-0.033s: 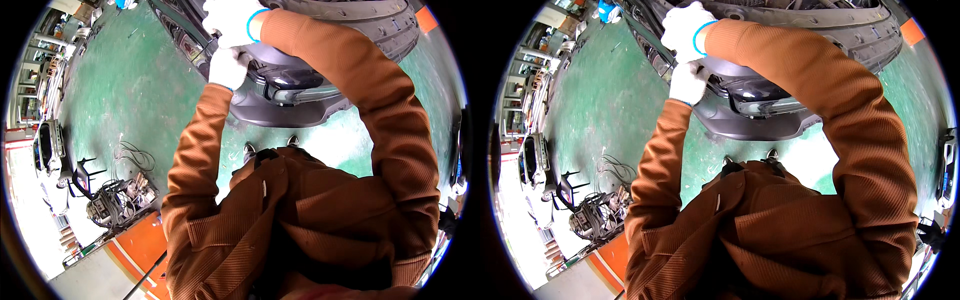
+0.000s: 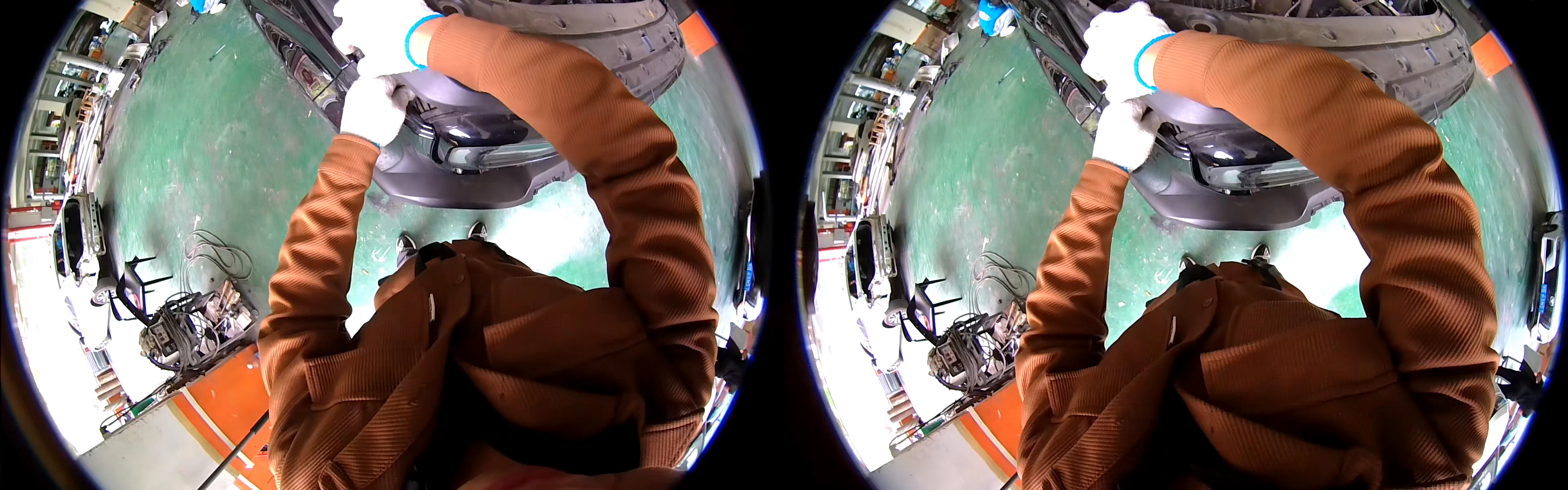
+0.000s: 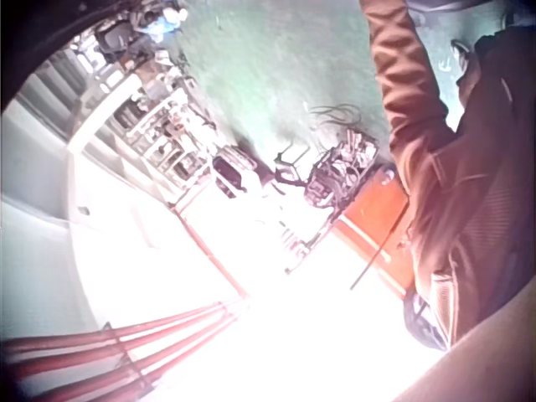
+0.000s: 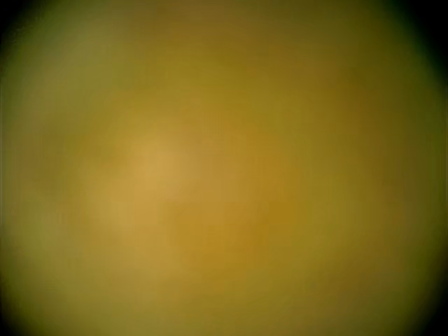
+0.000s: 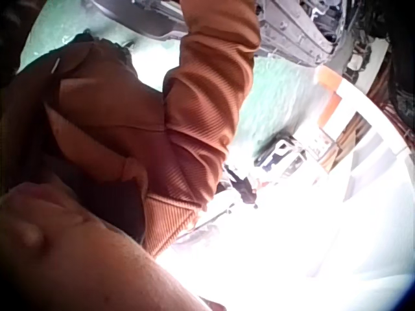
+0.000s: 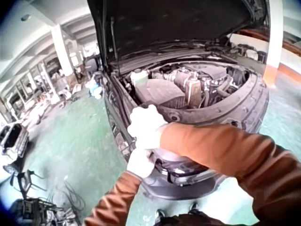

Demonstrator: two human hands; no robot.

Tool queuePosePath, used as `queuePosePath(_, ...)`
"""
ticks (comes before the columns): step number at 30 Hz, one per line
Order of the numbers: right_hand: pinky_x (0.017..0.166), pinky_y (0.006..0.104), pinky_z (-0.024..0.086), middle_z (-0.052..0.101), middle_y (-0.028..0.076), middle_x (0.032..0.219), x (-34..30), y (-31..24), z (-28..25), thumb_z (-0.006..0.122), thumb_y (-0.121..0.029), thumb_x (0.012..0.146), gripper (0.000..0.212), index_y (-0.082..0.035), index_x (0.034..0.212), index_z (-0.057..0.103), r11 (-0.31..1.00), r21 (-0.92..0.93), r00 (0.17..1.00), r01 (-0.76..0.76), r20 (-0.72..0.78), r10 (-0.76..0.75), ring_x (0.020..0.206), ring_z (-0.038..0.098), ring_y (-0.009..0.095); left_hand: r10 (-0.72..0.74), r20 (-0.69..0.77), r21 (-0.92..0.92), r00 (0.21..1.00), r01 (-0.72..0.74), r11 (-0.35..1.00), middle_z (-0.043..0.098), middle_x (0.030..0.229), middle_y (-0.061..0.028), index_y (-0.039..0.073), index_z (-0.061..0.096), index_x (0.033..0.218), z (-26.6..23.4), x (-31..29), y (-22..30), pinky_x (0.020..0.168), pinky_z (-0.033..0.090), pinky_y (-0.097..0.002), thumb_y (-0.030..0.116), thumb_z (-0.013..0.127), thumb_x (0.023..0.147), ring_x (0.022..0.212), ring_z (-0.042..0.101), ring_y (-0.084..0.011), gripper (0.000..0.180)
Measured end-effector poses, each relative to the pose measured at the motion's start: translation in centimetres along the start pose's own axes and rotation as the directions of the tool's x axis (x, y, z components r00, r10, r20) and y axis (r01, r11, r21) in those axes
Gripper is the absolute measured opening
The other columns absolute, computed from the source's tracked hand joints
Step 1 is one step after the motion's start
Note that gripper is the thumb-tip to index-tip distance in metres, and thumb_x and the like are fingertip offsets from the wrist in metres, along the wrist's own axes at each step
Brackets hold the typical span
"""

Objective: The person installs a car bumper by aligning it to the front of the vehicle, inserting fasteners by hand, and tightening them with a cordless impact driver. The person repeatedly retrieves fasteners from a can on the floor and secures the bumper at multiple points.

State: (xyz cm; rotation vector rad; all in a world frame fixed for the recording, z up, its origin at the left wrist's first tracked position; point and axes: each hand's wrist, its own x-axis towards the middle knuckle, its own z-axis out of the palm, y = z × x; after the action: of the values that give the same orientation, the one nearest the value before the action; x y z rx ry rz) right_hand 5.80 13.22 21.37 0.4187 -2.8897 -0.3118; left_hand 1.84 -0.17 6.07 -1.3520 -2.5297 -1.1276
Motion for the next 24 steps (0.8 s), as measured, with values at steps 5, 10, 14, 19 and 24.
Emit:
queuePosePath(5, 0.091, 0.0567, 0.052, 0.071, 0.008, 0.115, 0.1, -0.1, 0.8, 0.079, -0.036, 0.081, 0.029, -0.021, 0.106, 0.083, 1.0, 0.004, 1.0, -0.019, 0.01, 0.019, 0.122, 0.063, 0.029, 0.155, -0.003, -0.02, 0.988, -0.155, 0.988, 0.072, 0.095, -0.0284, -0.003, 0.075, 0.1, 0.1, 0.1, -0.8, 0.084, 0.056, -0.0519, 0.015, 0.077, 0.089, 0.093, 0.07, -0.0485, 0.022)
queuePosePath(10, 0.095, 0.0571, 0.051, 0.069, 0.005, 0.121, 0.6, -0.2, 1.8, 0.08, -0.036, 0.083, 0.03, -0.025, 0.111, 0.082, 0.999, 0.008, 0.999, -0.032, 0.014, 0.032, 0.13, 0.059, 0.026, 0.222, 0.039, 0.123, 0.974, -0.226, 0.966, 0.07, 0.088, -0.0265, -0.003, 0.072, 0.093, 0.5, 0.0, -1.8, 0.08, 0.054, -0.0541, 0.015, 0.078, 0.089, 0.088, 0.067, -0.0484, 0.02)
queuePosePath(14, 0.097, 0.0577, 0.051, 0.069, 0.004, 0.123, 0.6, 0.1, 2.0, 0.08, -0.036, 0.084, 0.03, -0.025, 0.112, 0.081, 0.999, 0.006, 0.999, -0.036, 0.015, 0.036, 0.132, 0.059, 0.026, 0.215, 0.013, 0.145, 0.976, -0.215, 0.966, 0.07, 0.088, -0.0269, -0.003, 0.073, 0.092, 0.9, -0.6, -1.3, 0.081, 0.054, -0.0541, 0.016, 0.077, 0.09, 0.088, 0.068, -0.0476, 0.019)
queuePosePath(19, 0.098, 0.0586, 0.05, 0.069, 0.004, 0.124, 0.8, -0.1, 2.3, 0.079, -0.036, 0.085, 0.029, -0.025, 0.112, 0.081, 0.999, 0.001, 0.999, -0.039, 0.016, 0.039, 0.132, 0.058, 0.026, 0.101, 0.123, 0.169, 0.987, -0.121, 0.978, 0.073, 0.092, -0.028, -0.003, 0.077, 0.094, 0.8, 0.3, -1.8, 0.085, 0.056, -0.0518, 0.015, 0.075, 0.091, 0.092, 0.071, -0.0461, 0.019)
queuePosePath(24, 0.099, 0.0584, 0.051, 0.07, 0.004, 0.124, 1.2, 0.1, 2.4, 0.08, -0.036, 0.085, 0.03, -0.025, 0.113, 0.082, 0.999, -0.021, 0.999, -0.03, 0.028, 0.031, 0.132, 0.058, 0.025, 0.062, 0.18, 0.282, 0.982, -0.112, 0.953, 0.076, 0.094, -0.0252, 0.0, 0.08, 0.099, 1.0, 1.3, -1.8, 0.09, 0.057, -0.0512, 0.016, 0.075, 0.091, 0.093, 0.073, -0.0459, 0.019)
